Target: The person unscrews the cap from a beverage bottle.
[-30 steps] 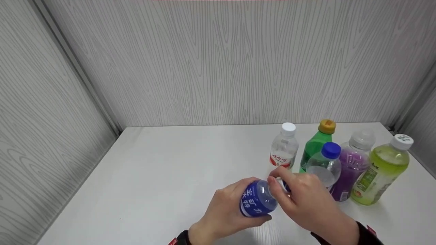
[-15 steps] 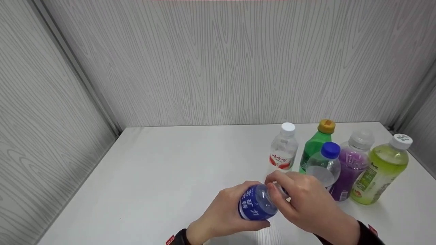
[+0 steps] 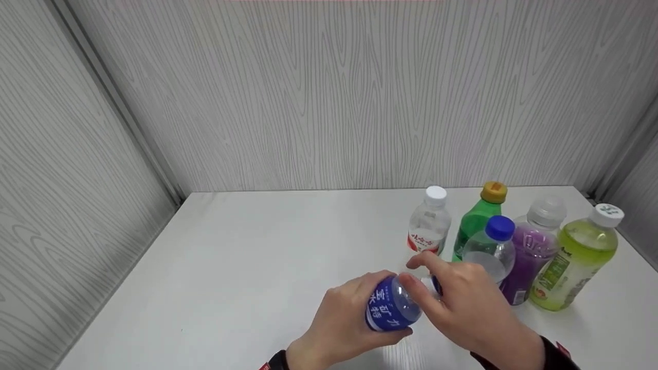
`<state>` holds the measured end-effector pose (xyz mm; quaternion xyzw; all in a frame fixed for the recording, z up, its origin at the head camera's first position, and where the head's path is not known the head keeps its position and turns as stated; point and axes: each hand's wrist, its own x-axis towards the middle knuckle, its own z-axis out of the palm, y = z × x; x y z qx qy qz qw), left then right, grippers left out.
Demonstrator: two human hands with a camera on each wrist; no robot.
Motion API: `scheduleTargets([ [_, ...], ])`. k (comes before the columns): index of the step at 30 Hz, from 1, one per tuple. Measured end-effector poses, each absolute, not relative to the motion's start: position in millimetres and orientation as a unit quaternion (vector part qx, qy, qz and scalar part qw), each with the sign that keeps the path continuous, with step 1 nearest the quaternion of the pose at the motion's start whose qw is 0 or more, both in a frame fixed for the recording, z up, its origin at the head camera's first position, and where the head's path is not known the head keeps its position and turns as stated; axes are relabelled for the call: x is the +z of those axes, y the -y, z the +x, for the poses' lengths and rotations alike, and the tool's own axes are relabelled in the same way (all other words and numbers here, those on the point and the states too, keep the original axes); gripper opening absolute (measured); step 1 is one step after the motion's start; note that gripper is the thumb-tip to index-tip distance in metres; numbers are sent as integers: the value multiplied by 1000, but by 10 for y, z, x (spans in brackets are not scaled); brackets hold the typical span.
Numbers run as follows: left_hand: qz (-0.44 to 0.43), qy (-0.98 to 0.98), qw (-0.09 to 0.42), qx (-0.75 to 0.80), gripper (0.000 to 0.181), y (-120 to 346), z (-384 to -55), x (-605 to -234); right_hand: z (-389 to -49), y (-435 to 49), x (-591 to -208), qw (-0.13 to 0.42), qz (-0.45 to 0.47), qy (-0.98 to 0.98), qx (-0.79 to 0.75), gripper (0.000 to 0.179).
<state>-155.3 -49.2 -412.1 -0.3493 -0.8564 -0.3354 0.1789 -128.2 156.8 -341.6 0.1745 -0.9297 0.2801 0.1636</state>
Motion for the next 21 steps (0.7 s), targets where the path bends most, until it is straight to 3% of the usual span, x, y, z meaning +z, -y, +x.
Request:
scheduleTargets([
  [5, -356, 849, 163, -355, 71, 502, -1553, -4110, -1292, -1572, -3435, 190, 209, 920, 273, 18],
  [10, -376, 821, 60, -425, 70, 553, -1564, -4070, -1292, -1593, -3460, 266, 274, 886, 264, 5],
  [15, -379, 802, -15, -462, 69, 591, -1590, -4045, -1305, -1604, -3468, 324, 319, 850, 267, 13],
  [21, -373, 805, -5, -461, 68, 593, -1612, -4044, -1309, -1631, -3456, 347, 303, 843, 278, 16],
])
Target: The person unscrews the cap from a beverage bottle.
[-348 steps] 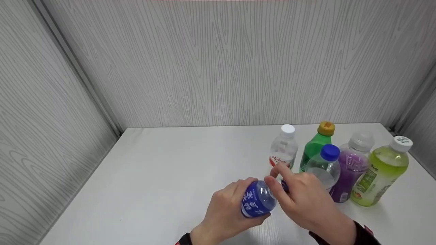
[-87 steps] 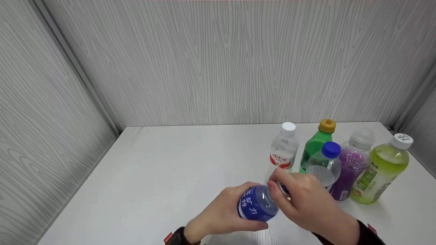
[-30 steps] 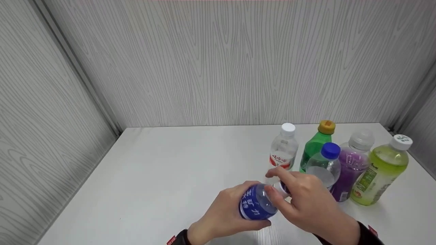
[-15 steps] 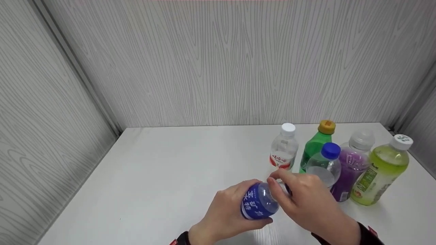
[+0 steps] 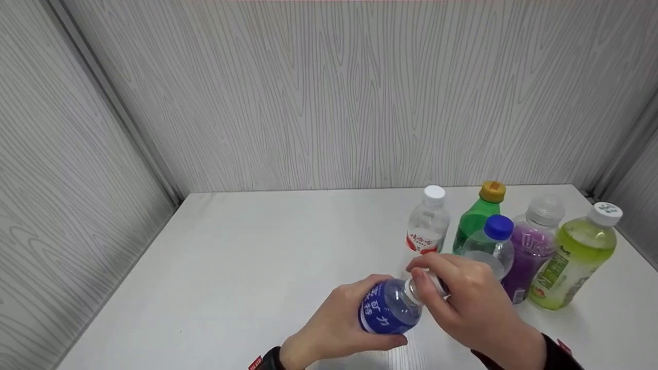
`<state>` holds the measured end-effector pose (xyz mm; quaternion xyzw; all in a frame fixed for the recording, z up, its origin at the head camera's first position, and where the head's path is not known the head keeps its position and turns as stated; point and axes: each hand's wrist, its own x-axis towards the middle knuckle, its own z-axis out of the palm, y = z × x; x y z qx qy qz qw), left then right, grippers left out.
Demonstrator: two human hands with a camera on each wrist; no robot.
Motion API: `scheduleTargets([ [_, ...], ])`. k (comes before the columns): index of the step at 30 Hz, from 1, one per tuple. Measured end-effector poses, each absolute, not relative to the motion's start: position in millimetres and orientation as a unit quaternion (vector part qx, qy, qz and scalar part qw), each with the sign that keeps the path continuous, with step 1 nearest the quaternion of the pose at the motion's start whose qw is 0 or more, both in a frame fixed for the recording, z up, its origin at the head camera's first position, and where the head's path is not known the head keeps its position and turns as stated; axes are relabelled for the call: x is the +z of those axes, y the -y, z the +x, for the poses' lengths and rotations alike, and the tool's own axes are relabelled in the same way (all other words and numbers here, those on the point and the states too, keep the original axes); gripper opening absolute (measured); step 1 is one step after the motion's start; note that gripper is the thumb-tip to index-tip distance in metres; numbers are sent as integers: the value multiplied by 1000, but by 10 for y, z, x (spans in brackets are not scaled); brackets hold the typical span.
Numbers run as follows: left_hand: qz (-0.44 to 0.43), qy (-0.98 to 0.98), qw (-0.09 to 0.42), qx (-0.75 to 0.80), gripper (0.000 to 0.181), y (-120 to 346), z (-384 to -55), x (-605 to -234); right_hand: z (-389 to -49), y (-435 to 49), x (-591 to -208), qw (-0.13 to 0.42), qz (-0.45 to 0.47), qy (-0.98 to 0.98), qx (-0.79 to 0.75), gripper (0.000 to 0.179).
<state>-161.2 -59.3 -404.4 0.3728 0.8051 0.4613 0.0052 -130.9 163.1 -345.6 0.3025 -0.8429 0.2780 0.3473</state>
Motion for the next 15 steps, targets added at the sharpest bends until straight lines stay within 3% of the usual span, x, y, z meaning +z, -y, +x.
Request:
scheduleTargets([
  [15, 316, -812, -31, 489, 69, 694, -1741, -4014, -1314, -1645, -3425, 295, 226, 882, 291, 15],
])
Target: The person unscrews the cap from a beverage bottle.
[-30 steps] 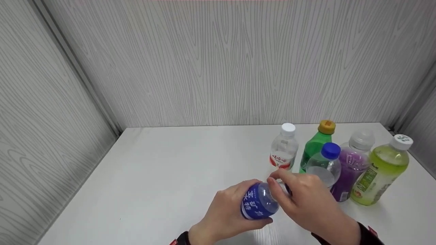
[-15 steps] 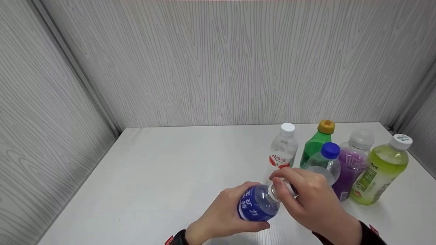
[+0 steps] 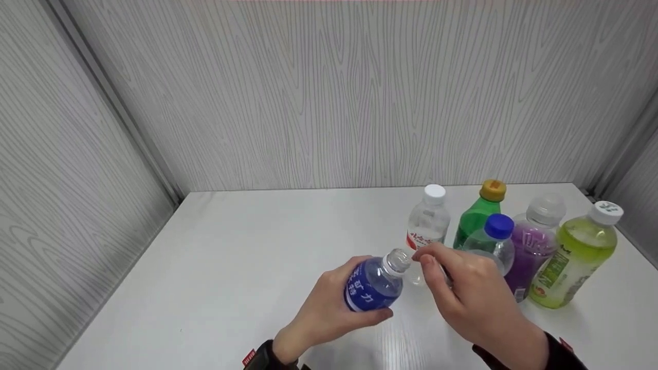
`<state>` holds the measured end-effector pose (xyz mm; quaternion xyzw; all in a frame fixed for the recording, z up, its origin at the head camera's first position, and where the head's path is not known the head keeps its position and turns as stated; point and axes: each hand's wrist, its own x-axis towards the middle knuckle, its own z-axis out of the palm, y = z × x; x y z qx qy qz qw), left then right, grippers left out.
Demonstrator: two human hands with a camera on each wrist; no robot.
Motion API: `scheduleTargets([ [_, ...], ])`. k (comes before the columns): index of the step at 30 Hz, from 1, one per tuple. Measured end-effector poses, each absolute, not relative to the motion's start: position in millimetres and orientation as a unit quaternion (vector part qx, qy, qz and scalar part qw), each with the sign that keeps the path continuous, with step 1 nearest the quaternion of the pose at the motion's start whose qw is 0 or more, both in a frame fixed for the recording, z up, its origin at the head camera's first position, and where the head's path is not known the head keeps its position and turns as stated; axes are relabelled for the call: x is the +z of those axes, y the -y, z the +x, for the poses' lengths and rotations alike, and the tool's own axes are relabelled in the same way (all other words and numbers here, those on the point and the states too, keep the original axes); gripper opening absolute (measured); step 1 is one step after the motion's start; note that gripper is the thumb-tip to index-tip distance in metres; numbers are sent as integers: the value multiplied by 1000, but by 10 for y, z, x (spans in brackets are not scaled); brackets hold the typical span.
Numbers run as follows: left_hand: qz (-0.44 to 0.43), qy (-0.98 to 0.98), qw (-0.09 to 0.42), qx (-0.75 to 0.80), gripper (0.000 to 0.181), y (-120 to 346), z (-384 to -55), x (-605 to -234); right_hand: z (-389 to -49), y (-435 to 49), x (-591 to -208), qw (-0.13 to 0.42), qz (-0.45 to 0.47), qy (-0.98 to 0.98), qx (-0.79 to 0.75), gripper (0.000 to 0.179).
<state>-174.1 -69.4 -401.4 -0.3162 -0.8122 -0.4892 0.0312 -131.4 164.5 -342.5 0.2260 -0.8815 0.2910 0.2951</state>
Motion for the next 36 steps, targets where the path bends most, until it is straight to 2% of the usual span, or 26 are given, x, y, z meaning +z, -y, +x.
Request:
scheduleTargets([
  [5, -294, 805, 53, -512, 71, 793, -1756, -3925, -1318, -1608, -3431, 242, 202, 908, 278, 14],
  [11, -282, 792, 95, -533, 72, 884, -1751, -3832, -1327, -1579, -3471, 203, 209, 922, 255, 12],
  [17, -286, 782, 116, -542, 71, 905, -1749, -3789, -1338, -1537, -3534, 135, 216, 943, 212, 17],
  [23, -287, 780, 121, -543, 71, 908, -1751, -3771, -1357, -1440, -3667, 117, 273, 939, 172, 18],
  [29, -287, 782, 128, -539, 72, 909, -1740, -3758, -1435, -1374, -3786, -15, 277, 947, 160, 28],
  [36, -283, 783, 124, -540, 72, 906, -1745, -3762, -1501, -1282, -4000, -87, 303, 939, 140, 30],
])
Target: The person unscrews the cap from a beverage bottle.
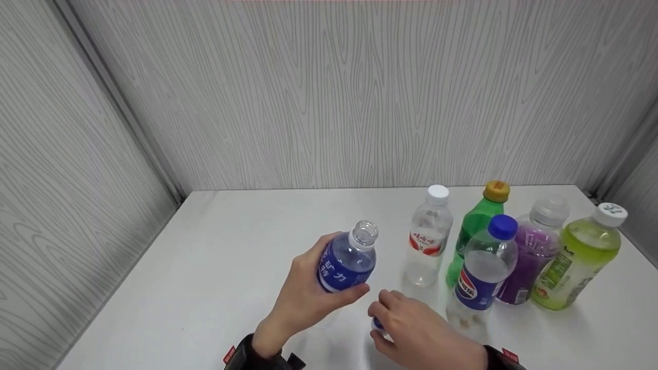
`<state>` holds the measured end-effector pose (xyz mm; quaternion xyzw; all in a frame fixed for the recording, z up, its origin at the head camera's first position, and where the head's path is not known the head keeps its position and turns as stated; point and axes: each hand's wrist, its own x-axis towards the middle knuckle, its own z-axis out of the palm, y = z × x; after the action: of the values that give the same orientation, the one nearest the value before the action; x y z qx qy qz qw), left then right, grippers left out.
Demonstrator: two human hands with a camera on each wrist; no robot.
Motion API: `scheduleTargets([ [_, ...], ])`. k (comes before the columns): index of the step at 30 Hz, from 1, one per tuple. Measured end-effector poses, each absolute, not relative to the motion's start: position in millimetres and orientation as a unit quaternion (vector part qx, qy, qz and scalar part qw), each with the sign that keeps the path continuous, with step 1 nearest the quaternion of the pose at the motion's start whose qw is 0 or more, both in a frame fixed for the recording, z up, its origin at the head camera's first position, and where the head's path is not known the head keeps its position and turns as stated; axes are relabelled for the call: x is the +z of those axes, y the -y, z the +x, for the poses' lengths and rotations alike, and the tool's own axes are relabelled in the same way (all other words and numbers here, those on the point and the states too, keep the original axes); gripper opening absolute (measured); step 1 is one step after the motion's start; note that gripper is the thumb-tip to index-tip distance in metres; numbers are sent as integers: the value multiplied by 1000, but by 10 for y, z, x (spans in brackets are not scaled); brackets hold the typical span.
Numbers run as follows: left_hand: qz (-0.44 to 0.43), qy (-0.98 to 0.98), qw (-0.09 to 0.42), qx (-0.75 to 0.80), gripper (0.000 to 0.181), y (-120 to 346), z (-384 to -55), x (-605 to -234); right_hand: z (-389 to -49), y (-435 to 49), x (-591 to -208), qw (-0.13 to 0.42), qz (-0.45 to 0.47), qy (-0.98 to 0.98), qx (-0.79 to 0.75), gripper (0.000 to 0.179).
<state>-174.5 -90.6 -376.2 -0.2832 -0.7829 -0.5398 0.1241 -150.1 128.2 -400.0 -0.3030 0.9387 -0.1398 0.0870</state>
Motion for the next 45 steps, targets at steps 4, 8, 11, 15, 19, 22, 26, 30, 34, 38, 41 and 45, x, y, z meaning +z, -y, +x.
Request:
scheduleTargets([
  [4, -282, 784, 126, -539, 72, 904, -1745, -3766, -1530, -1250, -4102, 98, -319, -937, -103, 29],
  [8, -285, 785, 128, -535, 72, 898, -1743, -3768, -1552, -1238, -4182, 101, -330, -936, -73, 25],
  [11, -286, 786, 128, -534, 72, 893, -1745, -3772, -1565, -1225, -4235, 113, -333, -935, -55, 25],
  [15, -288, 784, 125, -535, 72, 889, -1747, -3777, -1562, -1210, -4299, 122, -339, -932, -42, 23],
  [19, -291, 782, 120, -538, 72, 883, -1751, -3780, -1550, -1206, -4349, 110, -352, -929, -33, 19],
  [22, -293, 781, 119, -539, 72, 881, -1753, -3785, -1554, -1200, -4368, 111, -352, -929, -32, 19],
  [26, -295, 780, 118, -540, 72, 883, -1752, -3795, -1574, -1188, -4376, 138, -337, -930, -47, 22],
  [30, -294, 780, 116, -540, 73, 881, -1750, -3800, -1584, -1187, -4379, 150, -331, -930, -59, 24],
  [34, -290, 782, 116, -539, 72, 878, -1748, -3803, -1587, -1197, -4388, 149, -334, -928, -69, 24],
  [38, -285, 785, 114, -538, 72, 874, -1748, -3803, -1587, -1211, -4398, 148, -339, -925, -81, 23],
  [41, -285, 785, 111, -539, 73, 872, -1749, -3800, -1585, -1220, -4390, 148, -339, -925, -82, 24],
  [45, -286, 784, 111, -540, 73, 872, -1750, -3800, -1583, -1225, -4344, 147, -338, -926, -81, 30],
])
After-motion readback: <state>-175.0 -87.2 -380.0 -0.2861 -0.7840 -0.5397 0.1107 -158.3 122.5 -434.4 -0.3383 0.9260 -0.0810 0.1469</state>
